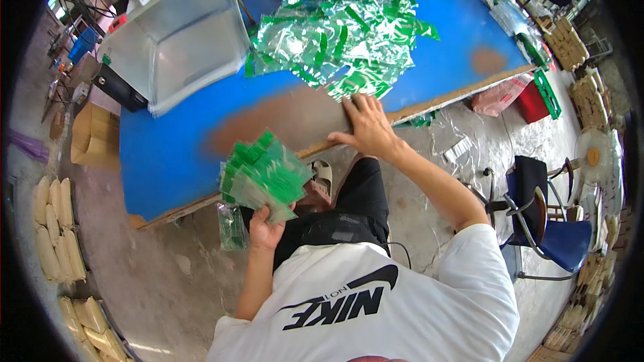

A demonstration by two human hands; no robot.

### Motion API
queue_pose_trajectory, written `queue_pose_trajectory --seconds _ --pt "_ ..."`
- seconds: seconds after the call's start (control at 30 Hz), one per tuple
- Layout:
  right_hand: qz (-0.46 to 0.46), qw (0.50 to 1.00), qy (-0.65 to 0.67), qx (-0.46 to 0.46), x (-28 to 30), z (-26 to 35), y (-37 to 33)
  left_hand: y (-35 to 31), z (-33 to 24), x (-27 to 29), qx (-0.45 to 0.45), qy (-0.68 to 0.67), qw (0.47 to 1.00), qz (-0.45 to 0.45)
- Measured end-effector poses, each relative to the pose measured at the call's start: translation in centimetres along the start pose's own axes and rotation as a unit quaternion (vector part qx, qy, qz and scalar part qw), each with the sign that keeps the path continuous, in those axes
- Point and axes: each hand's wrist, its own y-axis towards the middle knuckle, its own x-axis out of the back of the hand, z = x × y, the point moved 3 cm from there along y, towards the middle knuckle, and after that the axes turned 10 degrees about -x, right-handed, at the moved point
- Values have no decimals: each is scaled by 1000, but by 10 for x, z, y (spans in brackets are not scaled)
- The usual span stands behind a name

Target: Sorting and packing green plastic bags into a larger transparent bag.

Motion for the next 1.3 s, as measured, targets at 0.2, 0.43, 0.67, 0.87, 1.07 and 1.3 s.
queue_pose_trajectory --seconds 0.2,0.43,0.67,0.87,1.07,1.3 --pt "100 967 167 162 -5 17 -14 -3 -24 -4 15 40 994 105" --pt "109 977 107 148 8 11 -4 4 -23 9 21 -14 987 157" --pt "125 859 481 -123 34 75 0 6 -12 -2 28 -52 990 128" --pt "380 810 437 -94 12 141 41 2 -23 -32 -6 -26 995 91" --pt "-103 985 127 -61 -76 71 231 -15 -42 -2 -63 11 998 23" --pt "9 999 13 -40 -116 69 200 -40 -49 -3 -74 -1 997 24"
